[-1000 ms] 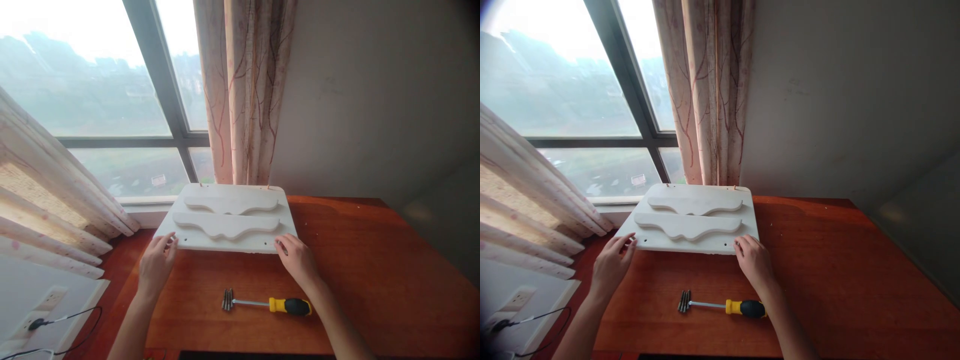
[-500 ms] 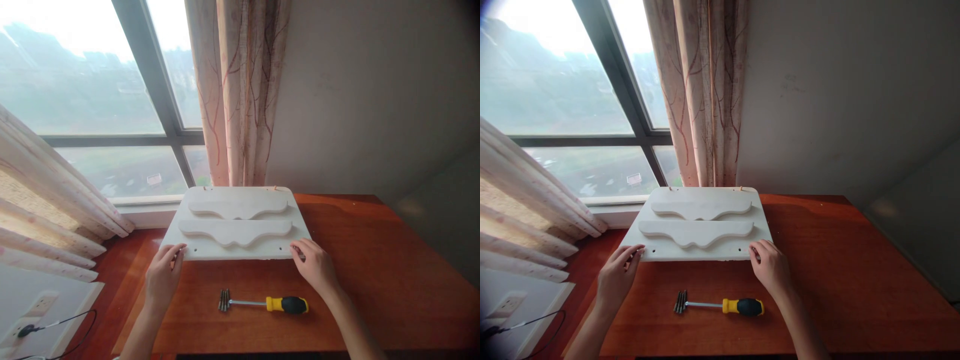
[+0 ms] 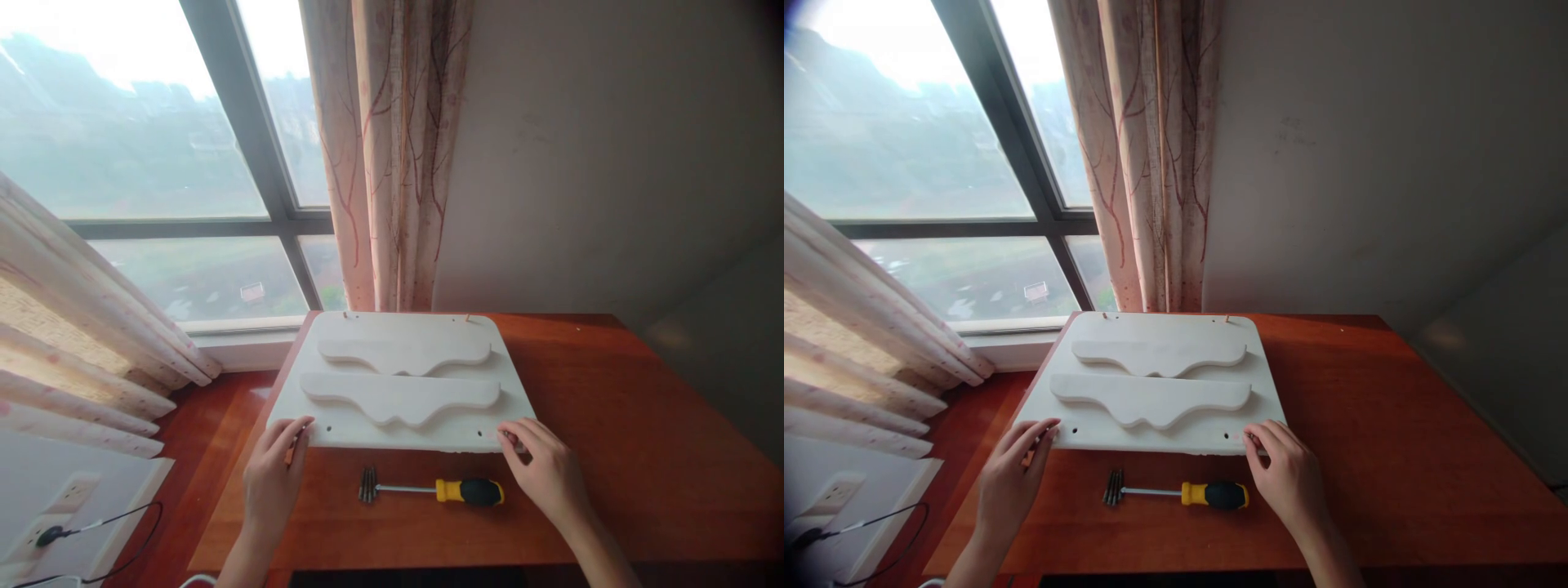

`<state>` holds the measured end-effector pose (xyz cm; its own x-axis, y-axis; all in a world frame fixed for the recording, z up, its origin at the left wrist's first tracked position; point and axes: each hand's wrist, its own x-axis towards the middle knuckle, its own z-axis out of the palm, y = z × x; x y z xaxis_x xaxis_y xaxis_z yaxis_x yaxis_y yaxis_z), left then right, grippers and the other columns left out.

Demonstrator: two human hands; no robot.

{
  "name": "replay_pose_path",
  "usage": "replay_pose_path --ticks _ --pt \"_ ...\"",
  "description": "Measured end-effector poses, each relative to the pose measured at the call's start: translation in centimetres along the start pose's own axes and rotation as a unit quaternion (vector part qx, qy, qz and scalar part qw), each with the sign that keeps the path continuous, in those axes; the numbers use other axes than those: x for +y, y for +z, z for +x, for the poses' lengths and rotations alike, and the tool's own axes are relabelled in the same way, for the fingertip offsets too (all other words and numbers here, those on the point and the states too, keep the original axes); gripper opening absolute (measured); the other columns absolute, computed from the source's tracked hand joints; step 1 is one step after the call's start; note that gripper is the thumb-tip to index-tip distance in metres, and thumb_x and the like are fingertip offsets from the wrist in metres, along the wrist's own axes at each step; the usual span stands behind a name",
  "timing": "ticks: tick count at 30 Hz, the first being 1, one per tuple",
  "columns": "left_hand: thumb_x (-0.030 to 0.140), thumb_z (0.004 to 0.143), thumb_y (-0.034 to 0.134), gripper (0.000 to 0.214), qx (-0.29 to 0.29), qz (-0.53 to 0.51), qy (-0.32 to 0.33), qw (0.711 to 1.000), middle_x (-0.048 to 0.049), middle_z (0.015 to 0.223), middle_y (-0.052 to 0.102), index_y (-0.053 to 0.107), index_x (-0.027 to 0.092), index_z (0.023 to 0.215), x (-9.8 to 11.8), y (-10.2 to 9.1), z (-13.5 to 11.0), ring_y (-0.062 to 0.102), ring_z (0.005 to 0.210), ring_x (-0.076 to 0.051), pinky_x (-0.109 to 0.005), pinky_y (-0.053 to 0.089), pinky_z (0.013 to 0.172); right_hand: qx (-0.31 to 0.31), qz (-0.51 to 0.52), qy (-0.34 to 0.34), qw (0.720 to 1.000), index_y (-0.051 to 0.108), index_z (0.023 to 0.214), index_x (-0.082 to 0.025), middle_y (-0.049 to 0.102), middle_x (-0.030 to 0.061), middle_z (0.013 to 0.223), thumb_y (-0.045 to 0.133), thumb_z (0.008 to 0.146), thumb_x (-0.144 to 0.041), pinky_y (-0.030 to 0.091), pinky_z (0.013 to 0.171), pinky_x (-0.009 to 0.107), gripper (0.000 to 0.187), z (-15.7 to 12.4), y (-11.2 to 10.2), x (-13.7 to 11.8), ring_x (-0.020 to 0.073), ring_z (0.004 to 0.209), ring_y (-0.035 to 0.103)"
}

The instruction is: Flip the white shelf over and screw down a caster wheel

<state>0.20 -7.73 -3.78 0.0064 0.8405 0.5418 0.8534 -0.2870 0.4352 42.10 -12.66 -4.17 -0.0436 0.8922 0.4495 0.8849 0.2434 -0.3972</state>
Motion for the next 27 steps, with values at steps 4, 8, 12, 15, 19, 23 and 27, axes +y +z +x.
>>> replay_pose_path --ticks 4,8,12,15,19,23,27 --pt "0.038 0.102 0.053 0.028 0.002 -0.004 0.006 1.0 -0.0059 0.095 0.071 0.073 0.02 0.103 1.1 0.3 -0.6 0.07 0.081 -0.019 -0.027 0.054 0.071 0.011 -0.012 0.013 1.0 0.066 0.092 -0.022 0.067 0.0021 0.081 0.055 0.1 -0.027 0.049 0.067 0.028 0.015 -1.0 -0.8 0.7 0.0163 0.069 0.064" --pt "0.038 0.102 0.052 0.027 -0.002 0.0 0.011 1.0 -0.0057 0.096 0.072 0.074 0.021 0.103 2.1 0.5 -1.1 0.071 0.081 -0.019 -0.026 0.054 0.069 0.03 -0.021 0.015 0.999 0.066 0.094 -0.022 0.068 0.0018 0.082 0.056 0.1 -0.027 0.05 0.067 0.027 0.012 -1.7 -1.2 1.5 0.0158 0.069 0.065" --pt "0.038 0.102 0.053 0.026 0.005 0.004 0.016 1.0 -0.0056 0.096 0.072 0.073 0.022 0.103 2.5 0.7 -1.4 0.071 0.081 -0.019 -0.026 0.055 0.068 0.036 -0.019 0.022 0.999 0.065 0.094 -0.023 0.068 0.0015 0.082 0.056 0.101 -0.029 0.05 0.065 0.027 0.013 -2.1 -1.4 1.6 0.0154 0.067 0.064" --pt "0.039 0.102 0.052 0.026 0.005 0.004 0.014 1.0 -0.0058 0.096 0.072 0.073 0.022 0.104 2.6 0.6 -1.4 0.071 0.081 -0.019 -0.025 0.055 0.066 0.043 -0.025 0.023 0.998 0.065 0.093 -0.023 0.068 0.0017 0.081 0.054 0.101 -0.03 0.05 0.065 0.027 0.015 -2.2 -1.5 1.3 0.0157 0.066 0.063" --pt "0.038 0.102 0.052 0.026 -0.001 0.003 0.02 1.0 -0.0055 0.095 0.072 0.073 0.022 0.103 2.7 0.3 -1.2 0.071 0.081 -0.018 -0.023 0.054 0.063 0.042 -0.028 0.017 0.999 0.065 0.094 -0.023 0.068 0.0021 0.08 0.054 0.102 -0.03 0.051 0.065 0.027 0.015 -2.2 -1.5 1.1 0.0159 0.066 0.064" --pt "0.038 0.102 0.052 0.027 0.0 0.009 0.025 1.0 -0.0047 0.093 0.072 0.073 0.021 0.101 2.8 0.1 -1.3 0.072 0.078 -0.017 -0.023 0.054 0.061 0.039 -0.027 0.017 0.999 0.065 0.094 -0.023 0.068 0.0025 0.081 0.053 0.102 -0.03 0.051 0.066 0.028 0.016 -2.3 -1.6 1.2 0.0161 0.066 0.064" --pt "0.038 0.102 0.053 0.025 -0.016 0.011 0.025 0.999 -0.0043 0.095 0.072 0.073 0.022 0.102 2.8 -0.1 -1.6 0.072 0.078 -0.017 -0.022 0.054 0.063 0.037 -0.03 0.007 0.999 0.066 0.093 -0.023 0.068 0.0029 0.079 0.052 0.102 -0.032 0.052 0.065 0.028 0.019 -2.5 -1.8 1.2 0.0169 0.066 0.065"
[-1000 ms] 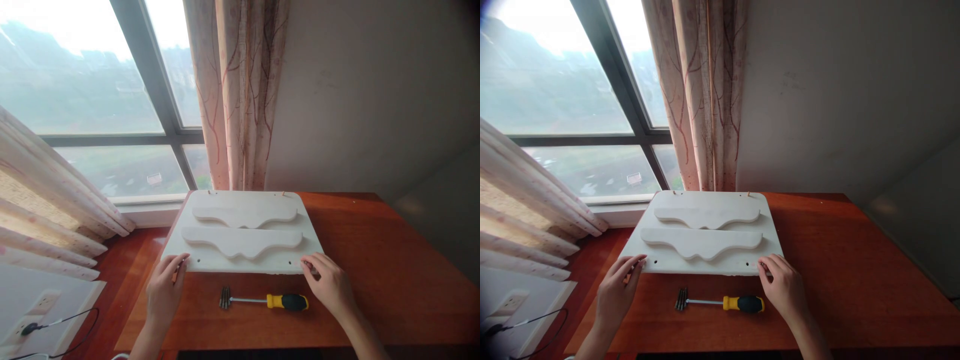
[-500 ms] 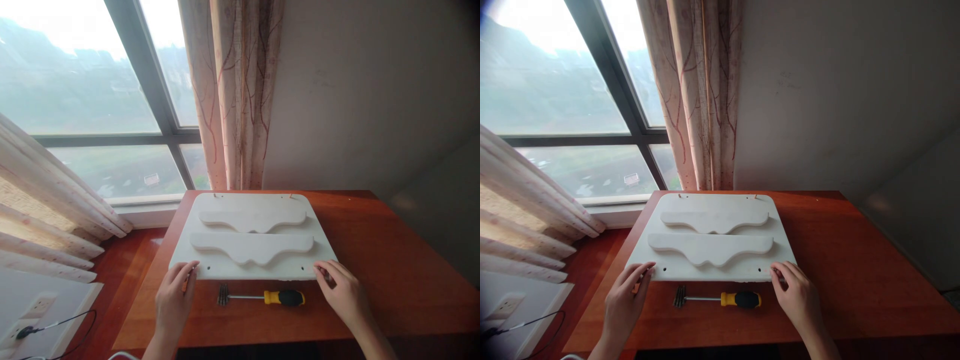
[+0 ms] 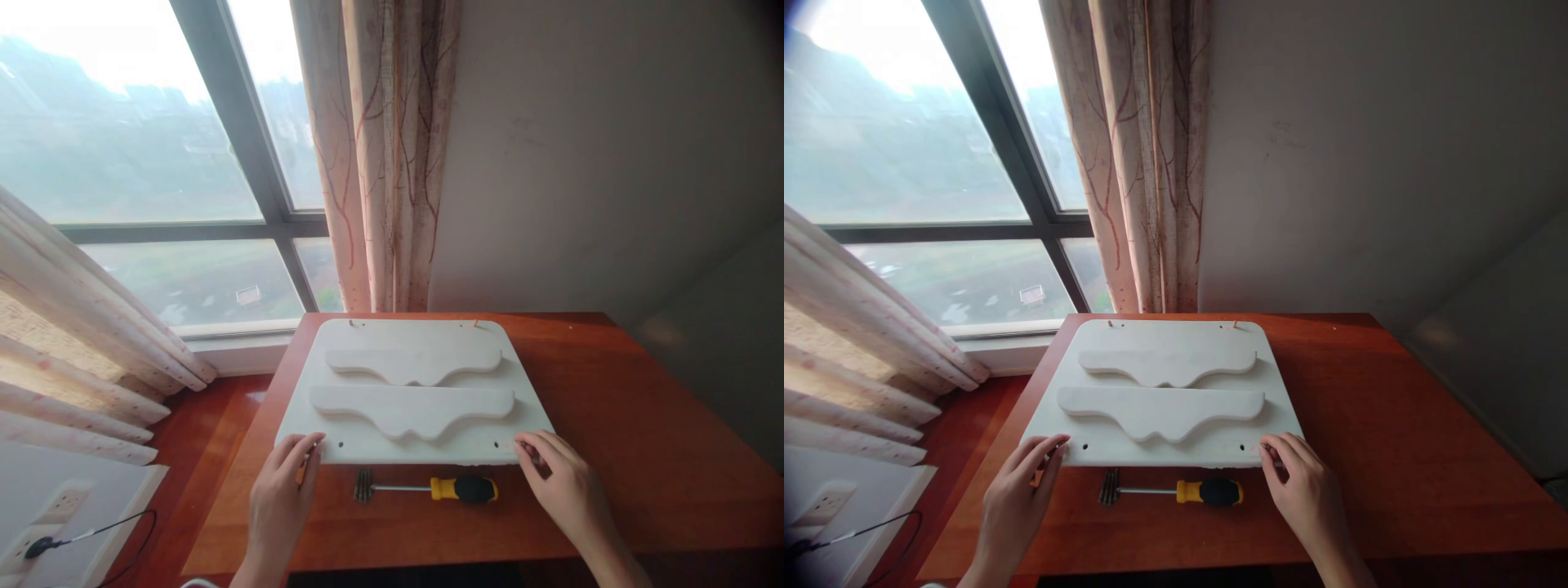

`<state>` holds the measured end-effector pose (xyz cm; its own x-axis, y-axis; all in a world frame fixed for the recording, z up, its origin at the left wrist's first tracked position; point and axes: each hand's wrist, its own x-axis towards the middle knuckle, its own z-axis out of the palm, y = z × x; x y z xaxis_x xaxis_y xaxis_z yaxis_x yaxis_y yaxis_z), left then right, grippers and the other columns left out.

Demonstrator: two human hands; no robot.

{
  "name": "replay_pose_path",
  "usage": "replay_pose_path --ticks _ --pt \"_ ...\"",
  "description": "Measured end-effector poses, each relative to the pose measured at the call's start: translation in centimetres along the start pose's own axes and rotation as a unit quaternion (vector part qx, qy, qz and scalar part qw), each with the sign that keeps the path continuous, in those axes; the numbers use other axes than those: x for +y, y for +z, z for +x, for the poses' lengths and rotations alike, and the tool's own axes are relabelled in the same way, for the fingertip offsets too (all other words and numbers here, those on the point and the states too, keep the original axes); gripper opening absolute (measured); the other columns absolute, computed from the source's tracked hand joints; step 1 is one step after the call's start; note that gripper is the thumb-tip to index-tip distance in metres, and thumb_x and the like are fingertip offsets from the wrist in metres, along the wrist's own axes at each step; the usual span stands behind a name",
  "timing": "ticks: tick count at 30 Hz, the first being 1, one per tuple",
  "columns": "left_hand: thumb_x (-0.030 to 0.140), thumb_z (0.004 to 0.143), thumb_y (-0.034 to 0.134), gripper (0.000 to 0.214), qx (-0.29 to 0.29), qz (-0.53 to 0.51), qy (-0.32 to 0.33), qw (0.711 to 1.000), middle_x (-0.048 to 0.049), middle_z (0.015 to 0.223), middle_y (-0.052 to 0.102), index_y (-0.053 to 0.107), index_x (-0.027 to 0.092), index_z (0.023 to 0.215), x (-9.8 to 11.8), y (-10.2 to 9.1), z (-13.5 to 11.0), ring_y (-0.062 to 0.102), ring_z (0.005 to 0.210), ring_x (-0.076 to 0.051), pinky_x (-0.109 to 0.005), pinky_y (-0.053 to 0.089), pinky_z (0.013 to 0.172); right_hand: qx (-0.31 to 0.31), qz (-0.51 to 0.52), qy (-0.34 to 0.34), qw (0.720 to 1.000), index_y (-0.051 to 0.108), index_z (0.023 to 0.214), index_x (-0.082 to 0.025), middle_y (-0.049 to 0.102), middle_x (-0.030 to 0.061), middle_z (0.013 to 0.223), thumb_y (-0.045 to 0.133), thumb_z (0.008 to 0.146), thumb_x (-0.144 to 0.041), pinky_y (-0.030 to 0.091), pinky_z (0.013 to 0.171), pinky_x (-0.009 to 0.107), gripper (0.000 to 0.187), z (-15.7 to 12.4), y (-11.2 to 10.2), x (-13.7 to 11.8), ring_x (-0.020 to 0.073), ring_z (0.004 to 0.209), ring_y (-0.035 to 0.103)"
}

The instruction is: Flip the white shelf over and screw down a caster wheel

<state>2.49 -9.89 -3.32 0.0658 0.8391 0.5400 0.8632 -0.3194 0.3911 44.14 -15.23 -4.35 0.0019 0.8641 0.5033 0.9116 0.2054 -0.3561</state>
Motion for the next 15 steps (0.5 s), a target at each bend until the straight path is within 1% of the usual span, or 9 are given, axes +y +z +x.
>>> replay_pose_path --ticks 4,6,8,11,13,15 --pt "0.039 0.101 0.053 0.025 -0.025 0.007 -0.005 1.0 -0.0033 0.096 0.073 0.072 0.023 0.102 0.1 -0.5 0.2 0.071 0.073 -0.015 -0.021 0.053 0.06 -0.033 0.02 0.01 0.999 0.067 0.091 -0.023 0.068 0.0034 0.078 0.052 0.102 -0.034 0.053 0.062 0.029 0.022 0.0 -0.6 0.3 0.0169 0.063 0.064" --pt "0.041 0.101 0.052 0.027 -0.034 0.001 -0.01 0.999 -0.0022 0.093 0.072 0.072 0.023 0.099 0.2 -0.8 0.7 0.068 0.065 -0.013 -0.02 0.051 0.056 -0.06 0.039 0.01 0.997 0.069 0.091 -0.024 0.069 0.0033 0.08 0.053 0.102 -0.037 0.053 0.061 0.028 0.023 0.4 -1.0 0.7 0.0162 0.06 0.063" --pt "0.042 0.101 0.052 0.028 -0.044 -0.017 -0.014 0.999 -0.0013 0.089 0.071 0.073 0.023 0.097 0.3 -1.1 1.6 0.064 0.057 -0.01 -0.019 0.05 0.053 -0.071 0.054 0.015 0.996 0.07 0.095 -0.024 0.071 0.0035 0.083 0.055 0.101 -0.04 0.054 0.061 0.028 0.023 1.2 -1.4 1.3 0.0158 0.06 0.063" --pt "0.043 0.1 0.053 0.028 -0.06 -0.047 -0.016 0.997 -0.0017 0.092 0.071 0.073 0.023 0.099 0.1 -1.4 3.8 0.062 0.057 -0.009 -0.018 0.051 0.052 -0.038 0.054 0.028 0.997 0.071 0.1 -0.023 0.071 0.0042 0.087 0.056 0.101 -0.042 0.055 0.063 0.028 0.024 3.5 -1.6 2.4 0.0161 0.064 0.064" --pt "0.044 0.099 0.053 0.029 -0.061 -0.053 -0.003 0.997 -0.0032 0.097 0.072 0.073 0.023 0.101 -0.4 -1.2 5.8 0.066 0.065 -0.012 -0.02 0.053 0.055 -0.008 0.037 0.028 0.999 0.071 0.101 -0.022 0.072 0.0053 0.09 0.055 0.1 -0.043 0.056 0.065 0.03 0.025 5.5 -1.2 3.3 0.0169 0.067 0.065" --pt "0.044 0.098 0.053 0.03 -0.056 -0.041 0.018 0.997 -0.0045 0.101 0.073 0.074 0.023 0.101 -1.0 -0.7 7.9 0.069 0.074 -0.016 -0.022 0.055 0.061 -0.003 0.019 0.012 1.0 0.07 0.105 -0.022 0.072 0.0074 0.098 0.055 0.1 -0.042 0.058 0.07 0.031 0.026 7.6 -0.4 4.1 0.0188 0.075 0.068"
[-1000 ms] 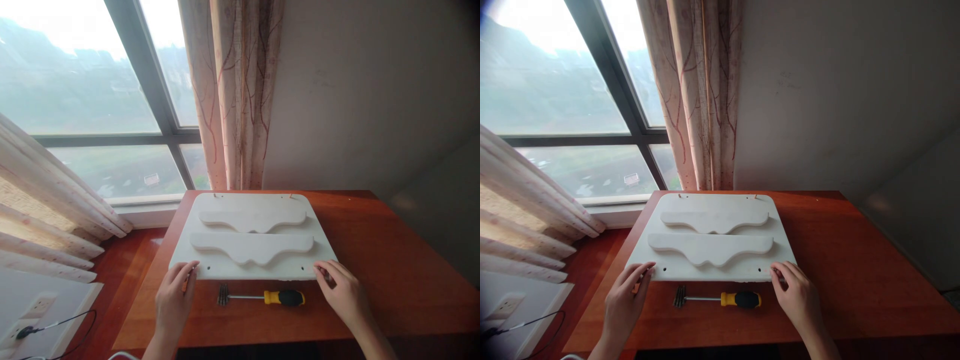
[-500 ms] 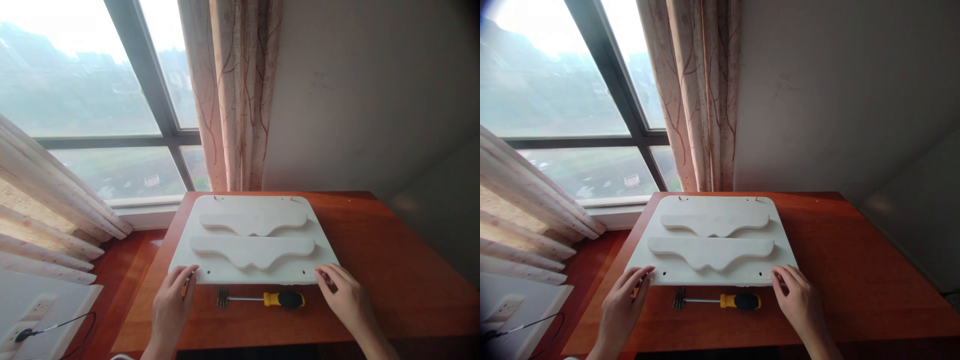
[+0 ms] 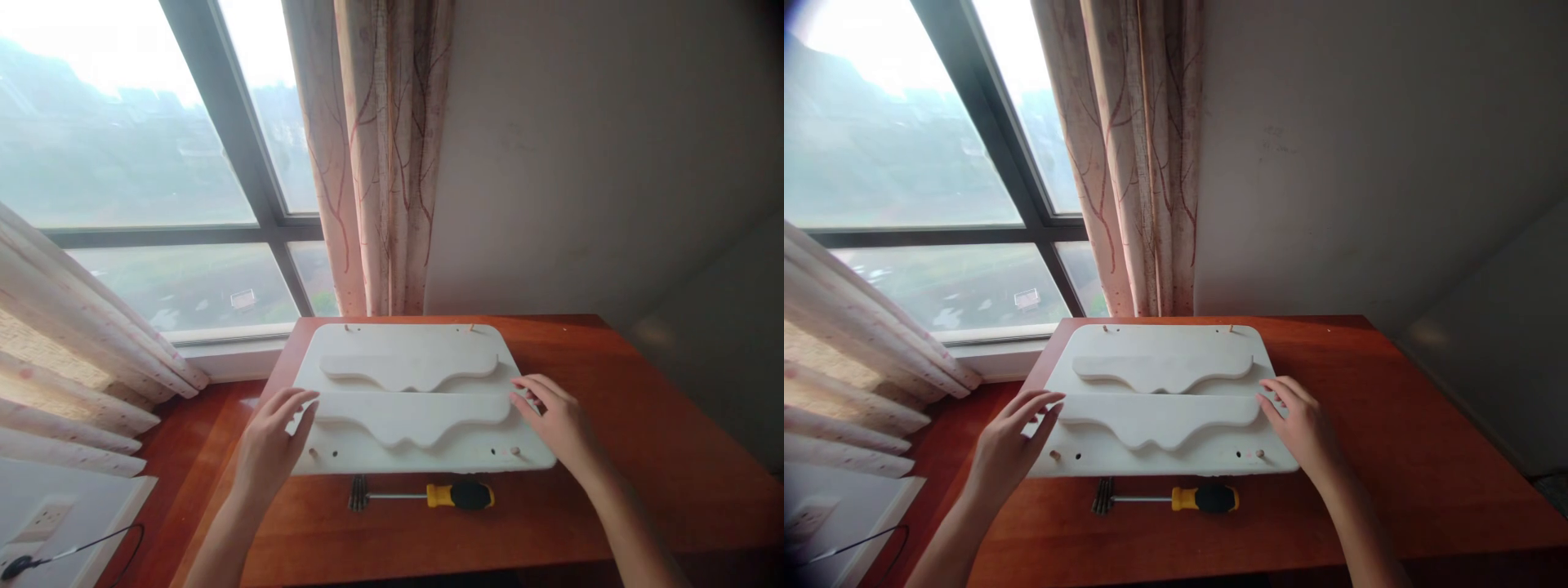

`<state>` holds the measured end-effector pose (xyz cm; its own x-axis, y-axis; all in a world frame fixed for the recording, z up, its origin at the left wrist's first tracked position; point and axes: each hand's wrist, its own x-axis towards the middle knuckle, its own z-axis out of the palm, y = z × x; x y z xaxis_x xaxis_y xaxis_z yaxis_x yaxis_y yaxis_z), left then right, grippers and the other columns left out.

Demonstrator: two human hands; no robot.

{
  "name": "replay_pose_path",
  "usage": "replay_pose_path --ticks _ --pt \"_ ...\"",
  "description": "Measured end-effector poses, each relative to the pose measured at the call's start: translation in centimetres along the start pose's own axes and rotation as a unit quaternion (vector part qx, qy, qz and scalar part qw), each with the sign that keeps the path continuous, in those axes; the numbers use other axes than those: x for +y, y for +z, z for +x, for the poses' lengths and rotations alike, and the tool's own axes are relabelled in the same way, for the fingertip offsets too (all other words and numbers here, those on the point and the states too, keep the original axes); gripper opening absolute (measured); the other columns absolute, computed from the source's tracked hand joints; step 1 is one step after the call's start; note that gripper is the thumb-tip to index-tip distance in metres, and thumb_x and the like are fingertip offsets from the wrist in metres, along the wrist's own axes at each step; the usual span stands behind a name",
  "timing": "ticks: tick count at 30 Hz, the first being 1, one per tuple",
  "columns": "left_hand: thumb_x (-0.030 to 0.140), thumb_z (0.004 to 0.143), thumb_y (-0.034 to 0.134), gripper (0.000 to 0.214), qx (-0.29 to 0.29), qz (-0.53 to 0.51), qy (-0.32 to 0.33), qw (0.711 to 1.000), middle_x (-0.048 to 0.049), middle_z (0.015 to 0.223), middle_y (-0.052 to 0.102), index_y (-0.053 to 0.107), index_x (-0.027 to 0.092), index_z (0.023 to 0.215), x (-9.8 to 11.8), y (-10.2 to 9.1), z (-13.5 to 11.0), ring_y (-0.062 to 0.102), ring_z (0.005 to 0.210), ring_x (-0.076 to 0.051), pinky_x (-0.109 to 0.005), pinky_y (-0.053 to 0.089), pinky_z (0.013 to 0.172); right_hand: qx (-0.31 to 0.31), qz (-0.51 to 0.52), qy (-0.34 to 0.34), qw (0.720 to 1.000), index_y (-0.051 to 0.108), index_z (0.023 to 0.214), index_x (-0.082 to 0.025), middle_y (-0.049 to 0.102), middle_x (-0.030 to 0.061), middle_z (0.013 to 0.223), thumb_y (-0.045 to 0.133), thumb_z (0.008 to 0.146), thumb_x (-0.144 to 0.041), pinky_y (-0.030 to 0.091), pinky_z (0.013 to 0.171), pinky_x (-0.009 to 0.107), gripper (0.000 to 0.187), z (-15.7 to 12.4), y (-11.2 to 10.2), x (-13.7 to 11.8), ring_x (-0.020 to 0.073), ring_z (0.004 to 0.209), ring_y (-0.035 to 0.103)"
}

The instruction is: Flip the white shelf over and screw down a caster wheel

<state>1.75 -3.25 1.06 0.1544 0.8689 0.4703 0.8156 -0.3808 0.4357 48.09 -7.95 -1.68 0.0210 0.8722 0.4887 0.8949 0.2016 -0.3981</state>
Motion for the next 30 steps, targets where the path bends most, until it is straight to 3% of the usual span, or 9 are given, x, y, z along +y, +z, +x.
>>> replay_pose_path --ticks 4,7,11,19,30 --pt "0.044 0.098 0.052 0.031 -0.022 0.035 0.033 0.999 -0.0076 0.112 0.074 0.073 0.023 0.107 -1.8 1.1 3.8 0.072 0.093 -0.023 -0.031 0.057 0.082 -0.018 -0.013 -0.039 0.999 0.069 0.113 -0.021 0.07 0.0107 0.115 0.057 0.097 -0.036 0.057 0.092 0.039 0.025 3.8 2.2 0.9 0.0259 0.103 0.069" --pt "0.042 0.096 0.054 0.031 -0.066 0.059 0.063 0.994 -0.0101 0.12 0.072 0.072 0.022 0.112 -2.6 1.9 5.6 0.071 0.104 -0.028 -0.038 0.055 0.092 -0.033 -0.017 -0.057 0.998 0.07 0.113 -0.022 0.07 0.0104 0.115 0.062 0.092 -0.032 0.056 0.097 0.042 0.024 5.4 3.5 1.0 0.0278 0.109 0.068" --pt "0.039 0.095 0.054 0.031 -0.111 0.089 0.061 0.988 -0.0109 0.123 0.072 0.071 0.022 0.114 -2.6 2.4 6.5 0.072 0.1 -0.029 -0.038 0.056 0.085 -0.052 -0.03 -0.067 0.996 0.07 0.115 -0.023 0.07 0.0094 0.115 0.068 0.088 -0.031 0.057 0.096 0.043 0.028 6.1 4.2 1.1 0.028 0.107 0.069" --pt "0.043 0.092 0.061 0.028 -0.12 0.079 0.072 0.987 -0.0085 0.118 0.074 0.073 0.025 0.11 -3.2 2.5 7.3 0.072 0.099 -0.028 -0.035 0.055 0.083 -0.063 -0.052 -0.071 0.994 0.073 0.111 -0.024 0.073 0.0089 0.111 0.074 0.084 -0.032 0.057 0.093 0.044 0.028 6.3 4.1 1.3 0.0292 0.103 0.069" --pt "0.051 0.1 0.046 0.042 -0.115 0.062 0.044 0.99 -0.0081 0.112 0.079 0.073 0.023 0.115 -3.5 2.9 8.6 0.075 0.089 -0.026 -0.034 0.055 0.083 -0.065 -0.025 -0.045 0.997 0.072 0.117 -0.024 0.077 0.0088 0.111 0.059 0.096 -0.037 0.059 0.085 0.04 0.028 7.6 4.3 1.9 0.0259 0.095 0.074"
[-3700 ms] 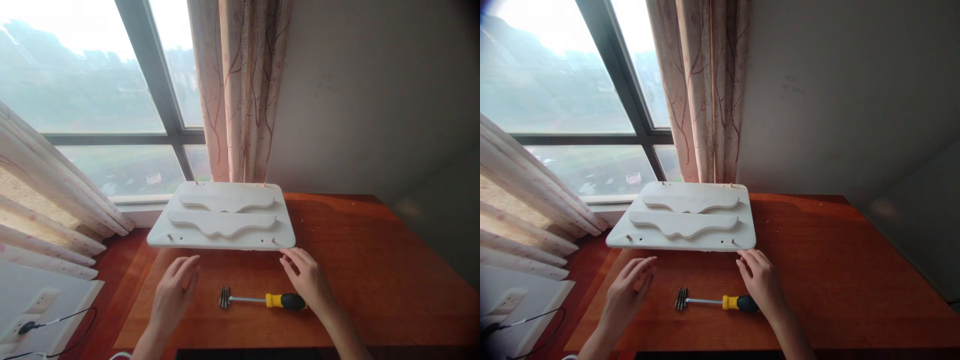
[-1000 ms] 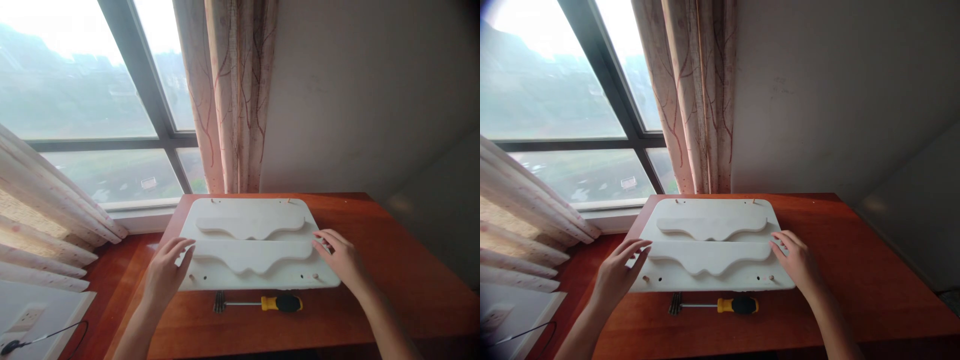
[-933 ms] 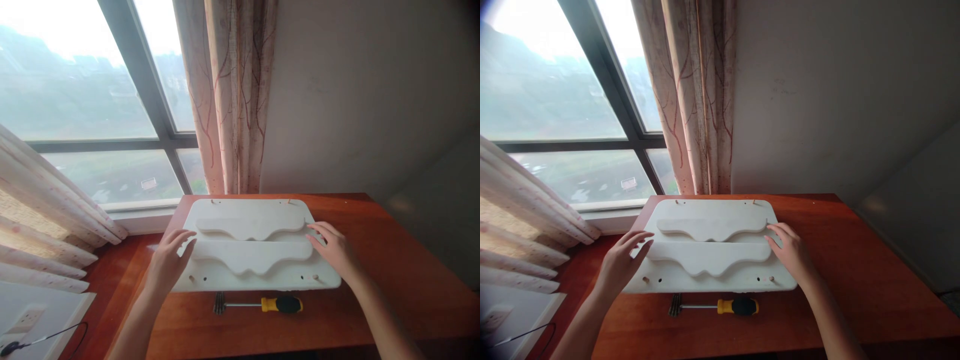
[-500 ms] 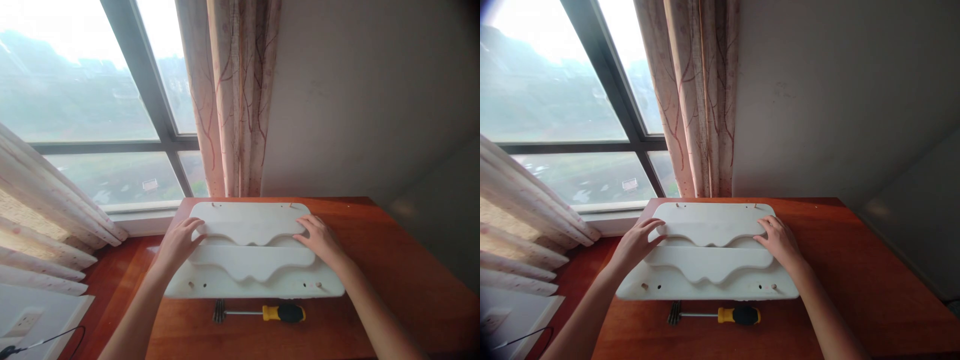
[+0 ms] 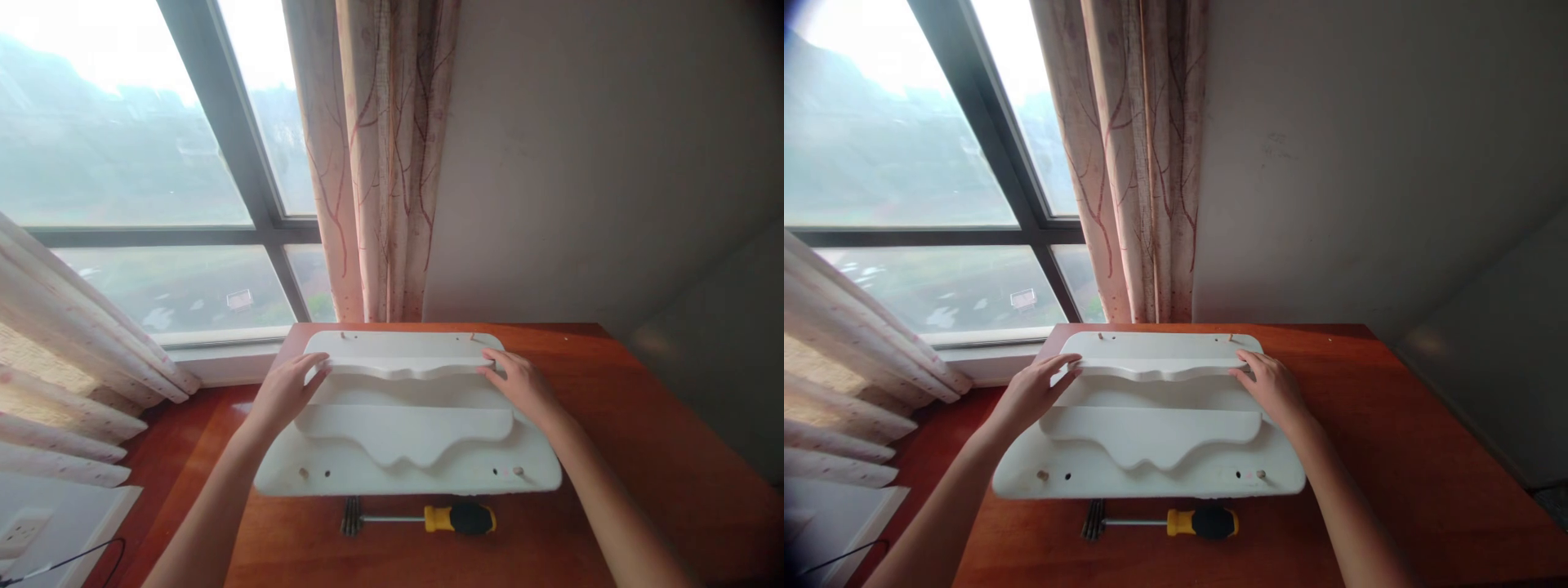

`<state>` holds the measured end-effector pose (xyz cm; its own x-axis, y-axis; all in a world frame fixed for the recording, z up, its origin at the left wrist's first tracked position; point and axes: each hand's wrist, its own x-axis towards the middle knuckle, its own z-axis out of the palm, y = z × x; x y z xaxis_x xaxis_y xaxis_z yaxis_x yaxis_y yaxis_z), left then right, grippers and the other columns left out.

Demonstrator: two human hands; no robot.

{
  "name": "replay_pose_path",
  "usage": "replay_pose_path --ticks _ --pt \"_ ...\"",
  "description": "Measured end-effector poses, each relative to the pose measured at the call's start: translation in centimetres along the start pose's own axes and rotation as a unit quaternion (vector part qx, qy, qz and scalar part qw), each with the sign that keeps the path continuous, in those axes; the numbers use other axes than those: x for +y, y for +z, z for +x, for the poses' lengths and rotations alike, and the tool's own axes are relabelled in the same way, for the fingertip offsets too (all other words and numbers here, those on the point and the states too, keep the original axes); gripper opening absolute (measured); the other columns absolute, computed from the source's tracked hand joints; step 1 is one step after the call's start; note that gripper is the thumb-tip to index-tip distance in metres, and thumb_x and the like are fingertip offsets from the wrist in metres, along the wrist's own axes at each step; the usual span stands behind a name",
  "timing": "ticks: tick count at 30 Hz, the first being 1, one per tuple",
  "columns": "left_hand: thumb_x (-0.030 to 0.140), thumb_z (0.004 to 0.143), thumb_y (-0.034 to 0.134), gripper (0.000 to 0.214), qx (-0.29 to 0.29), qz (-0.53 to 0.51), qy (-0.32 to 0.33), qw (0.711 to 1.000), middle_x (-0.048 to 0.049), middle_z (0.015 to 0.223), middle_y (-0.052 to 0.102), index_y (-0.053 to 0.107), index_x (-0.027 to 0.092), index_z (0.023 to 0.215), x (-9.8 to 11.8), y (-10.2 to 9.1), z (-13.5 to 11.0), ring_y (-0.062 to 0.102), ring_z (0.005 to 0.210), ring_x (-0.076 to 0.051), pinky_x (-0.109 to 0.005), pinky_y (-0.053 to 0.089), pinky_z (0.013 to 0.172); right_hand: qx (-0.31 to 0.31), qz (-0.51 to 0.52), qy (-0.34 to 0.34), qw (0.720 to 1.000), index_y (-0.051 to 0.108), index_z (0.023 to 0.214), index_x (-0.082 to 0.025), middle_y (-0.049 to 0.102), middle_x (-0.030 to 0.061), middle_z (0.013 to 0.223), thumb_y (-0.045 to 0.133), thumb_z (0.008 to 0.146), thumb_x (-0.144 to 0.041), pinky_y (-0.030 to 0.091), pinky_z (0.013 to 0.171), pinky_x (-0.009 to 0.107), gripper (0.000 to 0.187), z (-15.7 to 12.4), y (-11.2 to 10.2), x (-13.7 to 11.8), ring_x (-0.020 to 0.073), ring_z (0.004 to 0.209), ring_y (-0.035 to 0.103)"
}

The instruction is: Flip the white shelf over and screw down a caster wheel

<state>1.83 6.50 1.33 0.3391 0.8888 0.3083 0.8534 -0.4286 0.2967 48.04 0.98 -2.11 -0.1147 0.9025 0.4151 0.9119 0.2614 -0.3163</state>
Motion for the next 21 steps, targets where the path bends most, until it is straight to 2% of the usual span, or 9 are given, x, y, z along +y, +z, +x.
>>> replay_pose_path --ticks 4,9,14,21 --pt "0.05 0.097 0.05 0.041 -0.017 -0.002 0.012 1.0 -0.0079 0.119 0.077 0.071 0.024 0.121 -0.8 0.5 0.4 0.074 0.092 -0.026 -0.032 0.055 0.082 -0.001 0.014 0.011 1.0 0.071 0.12 -0.024 0.077 0.0092 0.112 0.052 0.099 -0.041 0.06 0.085 0.04 0.032 0.2 0.7 0.2 0.026 0.097 0.075" --pt "0.045 0.098 0.049 0.038 -0.007 -0.031 0.008 0.999 -0.0085 0.126 0.073 0.072 0.026 0.122 -1.9 1.2 1.1 0.074 0.088 -0.024 -0.032 0.054 0.08 -0.003 0.046 0.007 0.999 0.071 0.121 -0.025 0.072 0.0087 0.127 0.052 0.099 -0.037 0.057 0.096 0.039 0.032 0.4 1.6 1.0 0.025 0.112 0.071" --pt "0.049 0.095 0.054 0.038 -0.015 -0.098 0.005 0.995 -0.0089 0.115 0.075 0.074 0.024 0.116 -2.6 1.3 2.3 0.072 0.083 -0.022 -0.031 0.055 0.077 -0.005 0.079 0.003 0.997 0.074 0.117 -0.023 0.074 0.0091 0.118 0.053 0.097 -0.034 0.056 0.096 0.038 0.03 1.1 1.9 1.8 0.0241 0.109 0.071" --pt "0.06 0.092 0.055 0.052 -0.006 -0.169 -0.002 0.986 -0.0132 0.112 0.074 0.075 0.017 0.114 -3.3 1.3 6.4 0.071 0.094 -0.025 -0.037 0.059 0.085 0.0 0.107 0.005 0.994 0.075 0.115 -0.023 0.075 0.009 0.113 0.058 0.096 -0.036 0.057 0.087 0.036 0.029 5.0 0.8 3.4 0.0237 0.098 0.072"
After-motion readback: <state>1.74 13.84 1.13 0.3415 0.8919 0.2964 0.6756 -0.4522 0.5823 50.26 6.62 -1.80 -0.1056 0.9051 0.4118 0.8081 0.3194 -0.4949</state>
